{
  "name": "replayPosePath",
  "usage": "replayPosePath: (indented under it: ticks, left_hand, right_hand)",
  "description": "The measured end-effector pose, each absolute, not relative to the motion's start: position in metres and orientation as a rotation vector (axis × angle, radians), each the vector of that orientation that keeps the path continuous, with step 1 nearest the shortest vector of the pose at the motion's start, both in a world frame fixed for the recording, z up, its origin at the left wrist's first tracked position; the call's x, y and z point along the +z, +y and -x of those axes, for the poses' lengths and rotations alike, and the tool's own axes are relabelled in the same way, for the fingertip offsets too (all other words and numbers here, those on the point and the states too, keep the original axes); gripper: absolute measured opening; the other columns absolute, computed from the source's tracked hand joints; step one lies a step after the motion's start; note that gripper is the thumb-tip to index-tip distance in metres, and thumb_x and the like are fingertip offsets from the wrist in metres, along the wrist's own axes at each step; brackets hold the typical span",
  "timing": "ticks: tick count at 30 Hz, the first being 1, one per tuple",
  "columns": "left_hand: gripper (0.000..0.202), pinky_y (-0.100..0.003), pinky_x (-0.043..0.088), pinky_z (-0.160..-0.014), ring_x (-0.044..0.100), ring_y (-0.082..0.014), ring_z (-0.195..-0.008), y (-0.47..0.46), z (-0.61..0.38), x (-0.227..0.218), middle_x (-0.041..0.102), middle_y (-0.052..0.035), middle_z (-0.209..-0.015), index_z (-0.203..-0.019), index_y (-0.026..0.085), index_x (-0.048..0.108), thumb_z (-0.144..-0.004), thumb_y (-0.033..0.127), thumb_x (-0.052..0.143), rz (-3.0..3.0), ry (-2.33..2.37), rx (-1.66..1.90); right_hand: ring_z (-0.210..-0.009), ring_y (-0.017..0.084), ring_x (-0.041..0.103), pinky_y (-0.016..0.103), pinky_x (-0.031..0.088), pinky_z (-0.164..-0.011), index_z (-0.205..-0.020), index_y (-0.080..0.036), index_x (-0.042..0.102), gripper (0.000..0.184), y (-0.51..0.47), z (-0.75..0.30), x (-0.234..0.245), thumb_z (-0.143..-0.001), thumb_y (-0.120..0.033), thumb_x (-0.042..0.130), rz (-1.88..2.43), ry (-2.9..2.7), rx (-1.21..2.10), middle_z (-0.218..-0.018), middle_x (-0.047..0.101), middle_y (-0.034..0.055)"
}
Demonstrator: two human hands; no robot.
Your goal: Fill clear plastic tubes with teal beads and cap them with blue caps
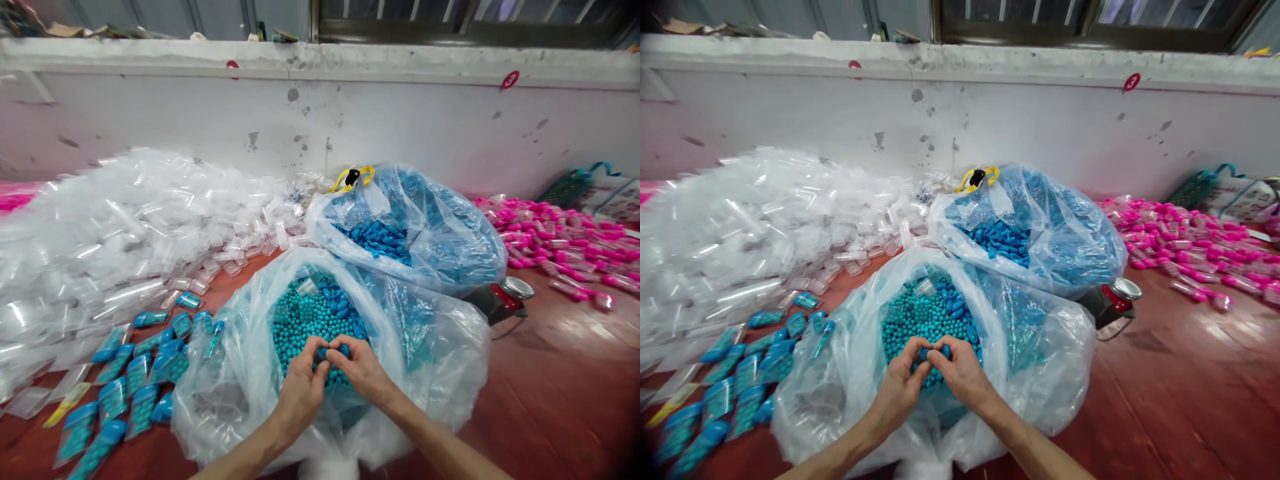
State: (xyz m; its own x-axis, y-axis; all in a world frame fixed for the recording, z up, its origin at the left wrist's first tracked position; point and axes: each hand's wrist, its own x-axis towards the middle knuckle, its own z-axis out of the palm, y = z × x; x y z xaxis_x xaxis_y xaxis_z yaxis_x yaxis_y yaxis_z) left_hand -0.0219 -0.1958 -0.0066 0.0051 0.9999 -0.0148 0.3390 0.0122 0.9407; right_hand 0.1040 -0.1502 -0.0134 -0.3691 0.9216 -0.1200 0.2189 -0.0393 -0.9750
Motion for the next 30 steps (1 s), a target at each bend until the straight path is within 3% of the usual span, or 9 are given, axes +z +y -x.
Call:
replayPosePath:
  ticks: [4,9,12,15,18,20,24,27,30]
  left_hand:
    - [0.012,-0.021,0.034,-0.048,0.042,-0.0075,-0.046,-0.191,0.028,-0.010,0.045,0.0064,-0.063,-0.090,0.022,0.046,-0.079,0.026,0.045,-1.376,1.412,0.986]
    - [0.025,-0.017,0.027,-0.030,0.035,-0.0031,-0.028,-0.187,0.036,-0.014,0.042,0.0106,-0.060,-0.091,0.023,0.035,-0.075,0.039,0.047,-1.031,1.212,0.936]
    - [0.027,-0.016,0.029,-0.029,0.034,-0.0018,-0.028,-0.188,0.034,-0.013,0.046,0.0100,-0.063,-0.090,0.023,0.035,-0.074,0.039,0.049,-0.997,1.216,0.949]
    - [0.025,-0.016,0.029,-0.029,0.034,-0.0027,-0.030,-0.190,0.030,-0.010,0.041,0.0111,-0.059,-0.093,0.023,0.036,-0.076,0.037,0.047,-1.024,1.283,0.970]
    - [0.030,-0.017,0.028,-0.030,0.035,-0.0045,-0.031,-0.190,0.028,-0.005,0.039,0.0113,-0.056,-0.104,0.022,0.035,-0.078,0.035,0.044,-1.034,1.339,0.967]
    - [0.038,-0.018,0.029,-0.034,0.035,-0.0048,-0.033,-0.191,0.028,-0.002,0.040,0.0109,-0.057,-0.113,0.023,0.032,-0.078,0.032,0.044,-1.013,1.361,0.976]
    - [0.036,-0.021,0.039,-0.051,0.046,-0.0076,-0.050,-0.192,0.029,0.001,0.050,0.0053,-0.070,-0.111,0.019,0.041,-0.078,0.032,0.045,-1.032,1.320,1.024]
    - [0.033,-0.025,0.040,-0.073,0.052,-0.0128,-0.076,-0.191,0.029,0.000,0.056,0.0002,-0.085,-0.107,0.017,0.045,-0.076,0.029,0.049,-1.101,1.292,1.087]
    - [0.037,-0.027,0.039,-0.075,0.052,-0.0141,-0.079,-0.191,0.030,-0.003,0.056,0.0002,-0.088,-0.112,0.019,0.041,-0.077,0.029,0.048,-1.099,1.251,1.077]
  right_hand:
    - [-0.048,0.007,0.041,0.021,0.035,-0.048,-0.073,-0.017,0.057,0.012,-0.148,-0.104,-0.010,-0.068,-0.027,0.058,1.190,-1.491,1.606,-0.054,0.044,-0.0068]
    - [-0.061,0.012,0.055,0.025,0.047,-0.052,-0.110,-0.017,0.050,0.049,-0.144,-0.111,0.000,-0.068,-0.038,0.060,1.005,-1.363,1.906,-0.079,0.055,0.0001]
    - [-0.063,0.014,0.057,0.029,0.049,-0.056,-0.118,-0.015,0.048,0.044,-0.148,-0.110,-0.003,-0.079,-0.035,0.049,1.089,-1.629,1.616,-0.079,0.059,0.0027]
    - [-0.087,0.019,0.058,0.035,0.047,-0.078,-0.119,-0.016,0.050,0.037,-0.156,-0.107,-0.003,-0.085,-0.025,0.040,1.105,-1.907,1.194,-0.096,0.062,0.0079]
    - [-0.108,0.021,0.050,0.038,0.039,-0.093,-0.122,-0.016,0.048,0.038,-0.163,-0.107,0.003,-0.088,-0.024,0.034,1.076,-2.119,1.058,-0.115,0.056,0.0106]
    - [-0.118,0.024,0.042,0.039,0.036,-0.097,-0.132,-0.015,0.035,0.052,-0.166,-0.107,0.008,-0.084,-0.031,0.045,1.100,-2.236,1.118,-0.128,0.046,0.0129]
    - [-0.129,0.031,0.023,0.044,0.028,-0.102,-0.139,-0.007,0.013,0.106,-0.171,-0.104,0.010,-0.057,-0.036,0.073,1.203,-2.403,1.133,-0.140,0.024,0.0211]
    - [-0.126,0.031,0.030,0.044,0.031,-0.099,-0.138,-0.004,0.014,0.097,-0.173,-0.097,0.007,-0.062,-0.032,0.069,1.256,-2.382,1.034,-0.137,0.029,0.0241]
    - [-0.121,0.031,0.037,0.043,0.036,-0.096,-0.136,-0.002,0.018,0.091,-0.174,-0.093,0.004,-0.064,-0.032,0.065,1.281,-2.315,1.027,-0.133,0.035,0.0246]
